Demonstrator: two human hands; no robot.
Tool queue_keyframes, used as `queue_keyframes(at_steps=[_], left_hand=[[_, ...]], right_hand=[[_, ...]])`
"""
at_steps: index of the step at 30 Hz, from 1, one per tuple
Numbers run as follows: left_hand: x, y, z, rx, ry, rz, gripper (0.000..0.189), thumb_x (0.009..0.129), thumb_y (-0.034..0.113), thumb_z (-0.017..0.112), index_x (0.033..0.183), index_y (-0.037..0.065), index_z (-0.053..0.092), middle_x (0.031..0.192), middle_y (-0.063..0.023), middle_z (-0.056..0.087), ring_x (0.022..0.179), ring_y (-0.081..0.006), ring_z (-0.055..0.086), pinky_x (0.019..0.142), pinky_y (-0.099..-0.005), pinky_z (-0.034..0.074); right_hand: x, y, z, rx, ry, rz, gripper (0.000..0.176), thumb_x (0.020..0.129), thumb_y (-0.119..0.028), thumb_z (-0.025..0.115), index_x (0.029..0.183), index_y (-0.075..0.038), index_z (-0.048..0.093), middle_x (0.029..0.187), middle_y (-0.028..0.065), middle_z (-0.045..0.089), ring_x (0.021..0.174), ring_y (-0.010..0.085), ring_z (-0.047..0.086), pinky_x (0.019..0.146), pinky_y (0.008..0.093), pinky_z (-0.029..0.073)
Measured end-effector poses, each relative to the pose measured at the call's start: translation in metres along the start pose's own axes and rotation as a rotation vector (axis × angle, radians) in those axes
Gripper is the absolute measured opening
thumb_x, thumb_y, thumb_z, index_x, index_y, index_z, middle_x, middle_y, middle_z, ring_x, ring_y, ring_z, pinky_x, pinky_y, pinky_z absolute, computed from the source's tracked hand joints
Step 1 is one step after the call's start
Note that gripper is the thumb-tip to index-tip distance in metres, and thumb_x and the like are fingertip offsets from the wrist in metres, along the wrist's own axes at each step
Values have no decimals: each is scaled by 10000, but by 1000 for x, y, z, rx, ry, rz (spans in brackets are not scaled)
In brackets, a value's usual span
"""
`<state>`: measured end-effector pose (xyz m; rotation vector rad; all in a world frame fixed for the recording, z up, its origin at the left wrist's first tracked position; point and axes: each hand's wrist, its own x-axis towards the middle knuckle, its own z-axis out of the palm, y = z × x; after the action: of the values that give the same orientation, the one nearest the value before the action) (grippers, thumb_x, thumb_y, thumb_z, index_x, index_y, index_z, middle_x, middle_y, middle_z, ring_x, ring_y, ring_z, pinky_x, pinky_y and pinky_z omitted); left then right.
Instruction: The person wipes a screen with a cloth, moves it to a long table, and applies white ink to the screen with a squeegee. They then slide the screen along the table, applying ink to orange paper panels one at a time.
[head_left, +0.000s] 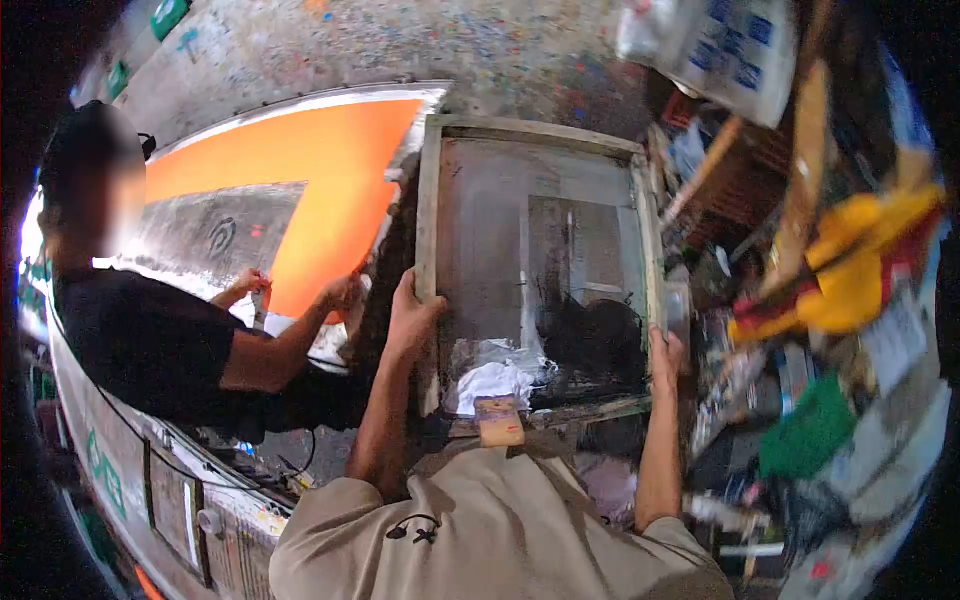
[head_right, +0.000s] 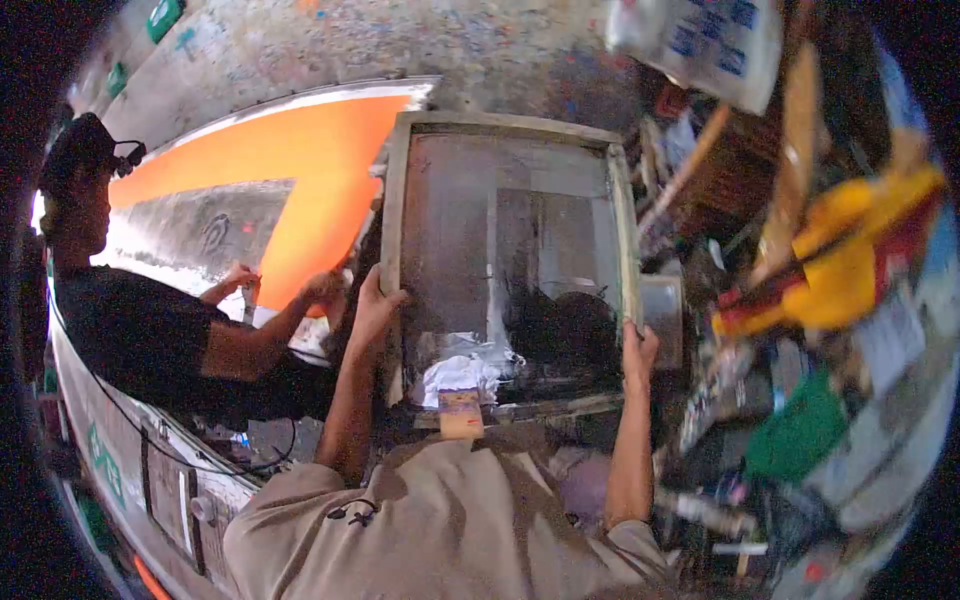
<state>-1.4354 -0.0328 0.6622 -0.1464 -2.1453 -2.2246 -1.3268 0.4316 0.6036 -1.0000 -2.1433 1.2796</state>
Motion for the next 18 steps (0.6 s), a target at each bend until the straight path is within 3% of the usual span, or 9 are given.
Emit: queue_keyframes(at_steps=[3, 4, 7, 8, 9, 12, 15, 16, 18], left_hand=[[54, 25, 15, 36, 101, -22, 609, 768, 1, 647, 1365, -27, 526, 1138, -101, 646, 1026, -206, 625, 944, -343, 497], [72, 38, 17, 43, 130, -63, 604, 770, 19, 653, 1359, -28, 527, 1141, -114, 647, 1033, -209, 622, 940, -347, 497], [141, 22, 7, 126, 256, -95, 602, 774, 41, 664, 1355, -32, 524, 1142, -133, 647, 1020, -226, 631, 935, -360, 504], [132, 22, 16, 77, 283, -95, 600, 793, 77, 689, 1357, -38, 521, 1162, -160, 649, 1034, -247, 643, 929, -384, 517], [152, 16, 19, 71, 341, -89, 600, 793, 77, 689, 1357, -38, 521, 1162, -160, 649, 1034, -247, 643, 929, -384, 517], [230, -23, 20, 171, 375, -213, 685, 828, 193, 766, 1398, -66, 488, 1227, -218, 652, 1105, -282, 651, 949, -394, 526], [312, -69, 20, 226, 371, -124, 721, 850, 267, 789, 1426, -42, 484, 1238, -210, 645, 1096, -292, 650, 925, -408, 538], [340, -87, 20, 282, 434, -12, 728, 854, 317, 803, 1407, -43, 498, 1163, -194, 676, 1033, -287, 673, 912, -414, 544], [408, -125, 21, 286, 459, -109, 715, 856, 322, 800, 1394, -47, 505, 1118, -187, 686, 996, -283, 682, 891, -415, 549]], right_hand=[[77, -59, 40, 12, -298, -41, 616, 975, -440, 653, 1327, 64, 618, 1226, 174, 672, 1149, 305, 613, 982, 427, 446], [101, -62, 79, -44, -35, -87, 605, 988, -437, 645, 1338, 56, 621, 1225, 168, 673, 1145, 305, 611, 986, 436, 444], [166, -108, 140, 0, -293, -154, 556, 985, -402, 660, 1299, 56, 640, 1179, 166, 676, 1087, 296, 613, 938, 424, 452], [166, -98, 138, 23, -397, -147, 531, 983, -385, 668, 1279, 56, 649, 1157, 165, 677, 1058, 292, 615, 914, 418, 456], [182, -104, 162, 34, -368, -161, 525, 983, -379, 666, 1279, 55, 655, 1127, 154, 683, 1029, 286, 619, 902, 418, 461], [246, -121, 245, 64, -376, -148, 477, 990, -360, 645, 1225, 52, 695, 991, 94, 692, 903, 255, 622, 862, 410, 473], [321, -125, 304, 120, -444, -213, 459, 1002, -367, 621, 1142, 60, 713, 907, 78, 680, 829, 250, 609, 833, 412, 469], [338, -142, 321, 102, -466, -217, 459, 1002, -367, 621, 1142, 60, 713, 907, 78, 680, 829, 250, 609, 833, 412, 469], [376, -194, 348, -38, -391, -94, 453, 1005, -378, 614, 1061, 61, 712, 883, 84, 671, 809, 244, 592, 805, 414, 453]])
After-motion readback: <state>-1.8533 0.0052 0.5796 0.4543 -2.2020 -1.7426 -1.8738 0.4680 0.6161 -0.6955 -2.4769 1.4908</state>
